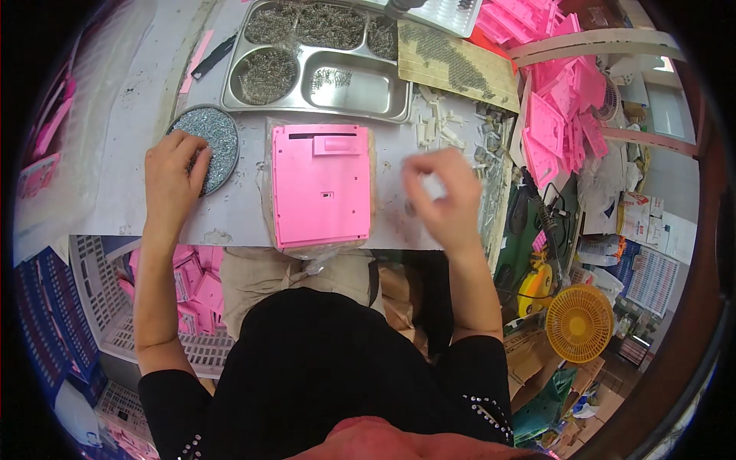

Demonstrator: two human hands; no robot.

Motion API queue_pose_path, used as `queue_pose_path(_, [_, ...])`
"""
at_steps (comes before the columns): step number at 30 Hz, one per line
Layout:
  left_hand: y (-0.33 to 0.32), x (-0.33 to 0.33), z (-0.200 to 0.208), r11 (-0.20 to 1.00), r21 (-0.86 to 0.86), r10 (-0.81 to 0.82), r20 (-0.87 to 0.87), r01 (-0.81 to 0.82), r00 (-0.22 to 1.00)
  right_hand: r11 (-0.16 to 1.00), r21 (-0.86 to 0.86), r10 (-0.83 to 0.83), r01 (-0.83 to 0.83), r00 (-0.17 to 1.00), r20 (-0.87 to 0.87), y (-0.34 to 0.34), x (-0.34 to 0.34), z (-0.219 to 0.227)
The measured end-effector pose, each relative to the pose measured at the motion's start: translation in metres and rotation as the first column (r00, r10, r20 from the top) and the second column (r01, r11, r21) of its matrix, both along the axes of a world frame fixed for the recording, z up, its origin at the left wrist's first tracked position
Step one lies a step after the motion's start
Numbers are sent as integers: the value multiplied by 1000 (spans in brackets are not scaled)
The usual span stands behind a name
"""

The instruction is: Assembling internal electronic components into a pink plastic casing using a soldering iron and an electric screwdriver.

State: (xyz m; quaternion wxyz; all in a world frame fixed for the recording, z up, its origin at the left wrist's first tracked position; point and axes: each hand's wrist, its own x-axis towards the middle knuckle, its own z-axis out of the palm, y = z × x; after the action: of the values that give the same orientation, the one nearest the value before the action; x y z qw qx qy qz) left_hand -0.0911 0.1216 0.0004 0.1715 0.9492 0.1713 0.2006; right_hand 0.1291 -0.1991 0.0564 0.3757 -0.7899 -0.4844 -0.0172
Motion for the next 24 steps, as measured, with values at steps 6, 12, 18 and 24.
queue_pose_path(6, [9,8,-8,998,39,44,-51,-42,998,633,634,-34,444,834,-551,121,70,81])
queue_pose_path(12, [20,7,-10,996,-38,77,-153,-84,985,834,401,522,-380,307,-795,133,176,110])
queue_pose_path(18, [-17,-10,13,899,-438,-6,65,34,998,890,445,383,-99,689,-615,73,14,32])
queue_pose_path(24, [-74,0,16,918,-286,-218,218,276,951,808,583,544,-86,491,-681,37,-40,3])
